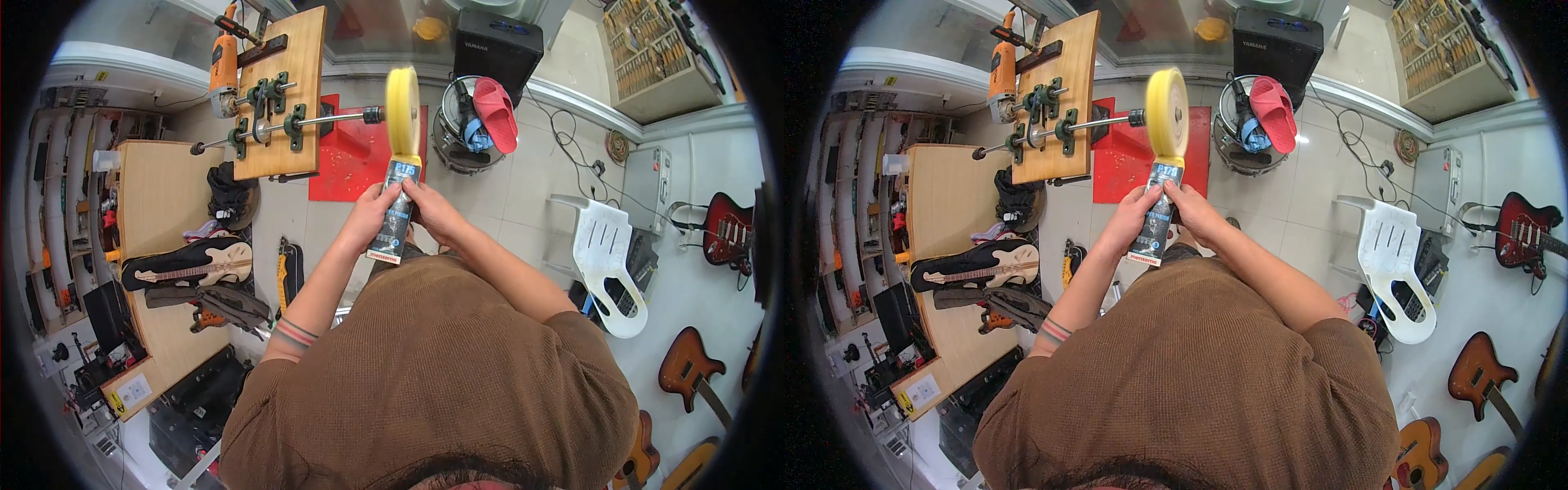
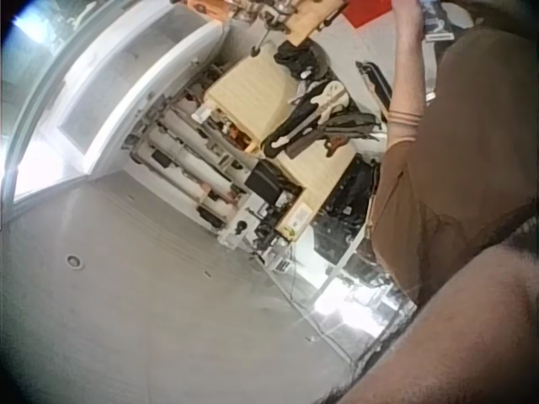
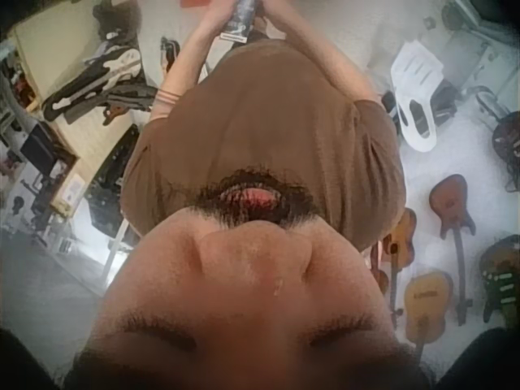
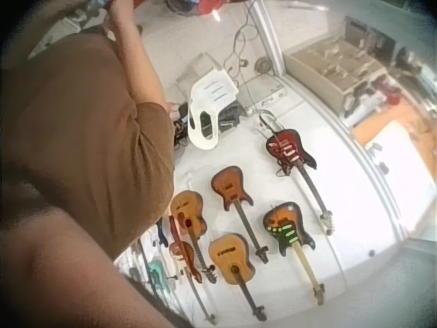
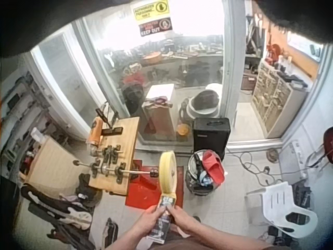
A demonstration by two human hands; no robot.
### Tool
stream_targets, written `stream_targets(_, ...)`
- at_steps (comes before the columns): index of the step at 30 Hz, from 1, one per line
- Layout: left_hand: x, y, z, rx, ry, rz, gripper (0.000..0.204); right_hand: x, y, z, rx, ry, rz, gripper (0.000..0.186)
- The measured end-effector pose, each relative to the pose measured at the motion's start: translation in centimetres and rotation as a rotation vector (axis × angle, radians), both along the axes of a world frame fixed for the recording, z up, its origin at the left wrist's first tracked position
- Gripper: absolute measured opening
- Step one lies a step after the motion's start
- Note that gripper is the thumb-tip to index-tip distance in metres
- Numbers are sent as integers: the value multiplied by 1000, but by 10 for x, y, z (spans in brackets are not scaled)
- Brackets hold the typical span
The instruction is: The person places a guitar neck onto a wooden jig on a workbench, uses a clamp to secure it, and applies a polishing compound from a tube to a rotating buffing wheel. They then hold a metal tool against the buffing wheel before turning on a floor fan and applying the compound to the neck.
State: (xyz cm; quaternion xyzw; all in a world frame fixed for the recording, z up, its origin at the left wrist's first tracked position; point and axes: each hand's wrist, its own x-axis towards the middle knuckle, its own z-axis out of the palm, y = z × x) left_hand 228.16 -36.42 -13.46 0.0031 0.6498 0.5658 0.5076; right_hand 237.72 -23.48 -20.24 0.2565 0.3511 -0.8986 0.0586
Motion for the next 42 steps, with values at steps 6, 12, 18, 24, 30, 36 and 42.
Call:
stream_targets(6,2,1,-4,41,-9,9,37,3,7,-10,-4,20,77,48)
stream_targets(12,9,5,-6,51,-4,27,40,6,7,-5,66,37,39,51)
stream_targets(18,10,3,-9,53,-7,4,46,9,14,1,95,-1,63,56)
stream_targets(24,19,1,-12,49,-10,2,48,21,7,-4,91,-72,-5,59)
stream_targets(30,29,-1,-29,61,-74,19,49,28,10,-12,54,-110,61,57)
stream_targets(36,23,8,-36,106,-19,56,46,14,23,0,164,-93,74,52)
stream_targets(42,32,15,-21,85,-67,123,45,16,33,-3,179,-110,137,51)
